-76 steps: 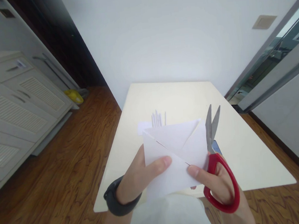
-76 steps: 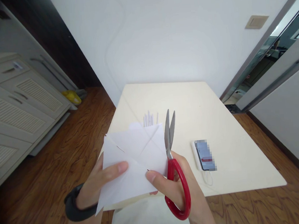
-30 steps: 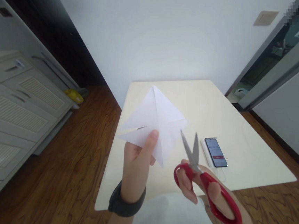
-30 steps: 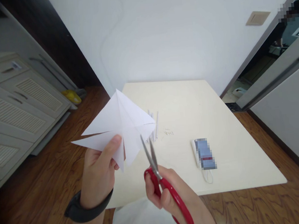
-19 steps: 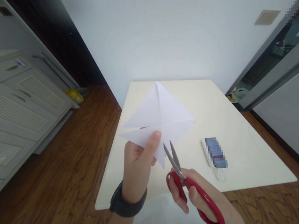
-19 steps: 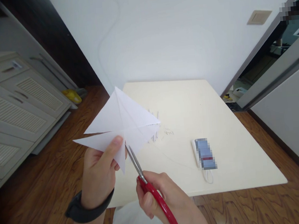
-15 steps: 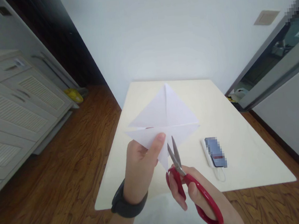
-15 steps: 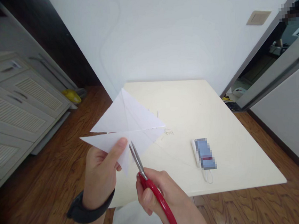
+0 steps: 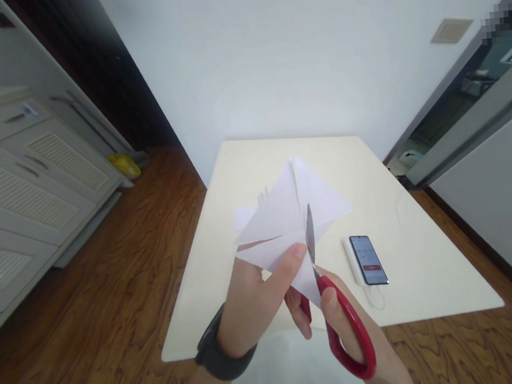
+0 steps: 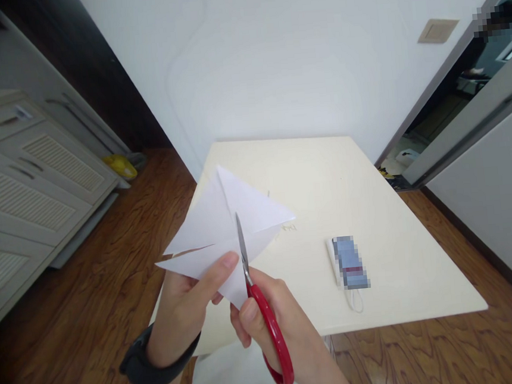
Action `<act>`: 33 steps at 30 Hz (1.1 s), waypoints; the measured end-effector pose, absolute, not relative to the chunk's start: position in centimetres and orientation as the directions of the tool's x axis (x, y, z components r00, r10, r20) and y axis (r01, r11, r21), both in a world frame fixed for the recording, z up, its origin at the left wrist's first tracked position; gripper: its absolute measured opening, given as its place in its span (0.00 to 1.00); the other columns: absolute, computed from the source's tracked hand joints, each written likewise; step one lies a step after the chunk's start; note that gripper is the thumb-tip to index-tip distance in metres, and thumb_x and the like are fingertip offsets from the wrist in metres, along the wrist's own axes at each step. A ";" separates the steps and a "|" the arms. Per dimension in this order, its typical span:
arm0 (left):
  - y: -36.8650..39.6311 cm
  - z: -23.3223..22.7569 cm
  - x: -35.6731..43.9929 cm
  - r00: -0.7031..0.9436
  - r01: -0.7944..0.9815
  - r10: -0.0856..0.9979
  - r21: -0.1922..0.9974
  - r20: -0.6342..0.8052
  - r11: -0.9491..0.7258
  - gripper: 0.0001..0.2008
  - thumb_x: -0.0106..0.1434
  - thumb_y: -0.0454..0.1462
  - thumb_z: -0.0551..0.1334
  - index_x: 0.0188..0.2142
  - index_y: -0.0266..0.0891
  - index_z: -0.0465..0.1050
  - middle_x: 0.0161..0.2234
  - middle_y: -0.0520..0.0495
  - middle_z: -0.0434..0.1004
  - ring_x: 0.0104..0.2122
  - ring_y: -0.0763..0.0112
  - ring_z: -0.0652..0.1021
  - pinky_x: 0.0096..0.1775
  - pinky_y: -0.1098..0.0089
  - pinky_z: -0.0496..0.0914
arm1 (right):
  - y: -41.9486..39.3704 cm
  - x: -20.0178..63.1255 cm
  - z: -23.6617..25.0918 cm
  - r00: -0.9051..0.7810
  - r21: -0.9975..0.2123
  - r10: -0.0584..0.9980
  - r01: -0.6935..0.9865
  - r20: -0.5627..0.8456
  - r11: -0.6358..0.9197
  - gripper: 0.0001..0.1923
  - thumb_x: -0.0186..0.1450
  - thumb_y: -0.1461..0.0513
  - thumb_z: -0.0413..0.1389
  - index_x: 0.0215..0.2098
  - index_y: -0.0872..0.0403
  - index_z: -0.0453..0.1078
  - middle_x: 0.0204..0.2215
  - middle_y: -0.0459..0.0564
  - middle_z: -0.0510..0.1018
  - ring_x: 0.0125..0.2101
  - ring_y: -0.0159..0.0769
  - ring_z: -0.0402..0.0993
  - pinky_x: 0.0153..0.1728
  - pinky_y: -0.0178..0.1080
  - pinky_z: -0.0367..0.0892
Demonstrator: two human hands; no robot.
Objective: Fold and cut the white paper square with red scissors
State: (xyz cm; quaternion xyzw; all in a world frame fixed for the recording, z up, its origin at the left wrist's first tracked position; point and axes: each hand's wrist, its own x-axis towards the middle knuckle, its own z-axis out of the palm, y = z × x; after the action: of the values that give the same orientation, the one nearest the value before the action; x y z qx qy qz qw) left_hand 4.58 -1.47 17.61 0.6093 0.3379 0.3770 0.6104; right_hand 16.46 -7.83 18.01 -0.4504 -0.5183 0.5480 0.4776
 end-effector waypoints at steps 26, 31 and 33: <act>-1.5 17.1 4.4 0.459 -0.101 0.885 0.994 0.078 -0.035 0.18 0.64 0.39 0.59 0.18 0.39 0.69 0.09 0.56 0.68 0.09 0.78 0.69 0.12 0.79 0.61 | -8.2 16.2 17.0 -0.125 -0.997 0.991 -0.057 0.051 0.044 0.34 0.62 0.36 0.35 0.37 0.52 0.66 0.16 0.40 0.58 0.16 0.31 0.54 0.20 0.35 0.55; -1.2 16.7 4.5 0.316 -0.180 0.942 0.982 0.111 -0.055 0.14 0.61 0.36 0.62 0.20 0.39 0.67 0.14 0.58 0.65 0.13 0.81 0.66 0.15 0.80 0.61 | -8.6 15.8 15.0 -0.133 -0.999 0.991 -0.040 0.033 0.028 0.26 0.67 0.41 0.37 0.36 0.52 0.62 0.19 0.40 0.59 0.18 0.29 0.54 0.21 0.34 0.54; -1.1 16.5 4.4 0.239 -0.206 0.967 0.978 0.084 -0.035 0.12 0.60 0.37 0.64 0.22 0.39 0.66 0.16 0.58 0.64 0.15 0.81 0.65 0.17 0.80 0.62 | -8.8 16.1 14.7 -0.159 -1.000 0.987 -0.011 0.010 0.008 0.26 0.66 0.41 0.38 0.32 0.52 0.60 0.20 0.42 0.61 0.20 0.30 0.55 0.22 0.34 0.55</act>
State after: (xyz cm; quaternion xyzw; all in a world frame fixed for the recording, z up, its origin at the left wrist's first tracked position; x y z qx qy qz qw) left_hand 4.41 -1.07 16.53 0.5203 0.3661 0.4966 0.5905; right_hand 16.05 -8.83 14.69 -0.4537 -0.5379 0.5386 0.4634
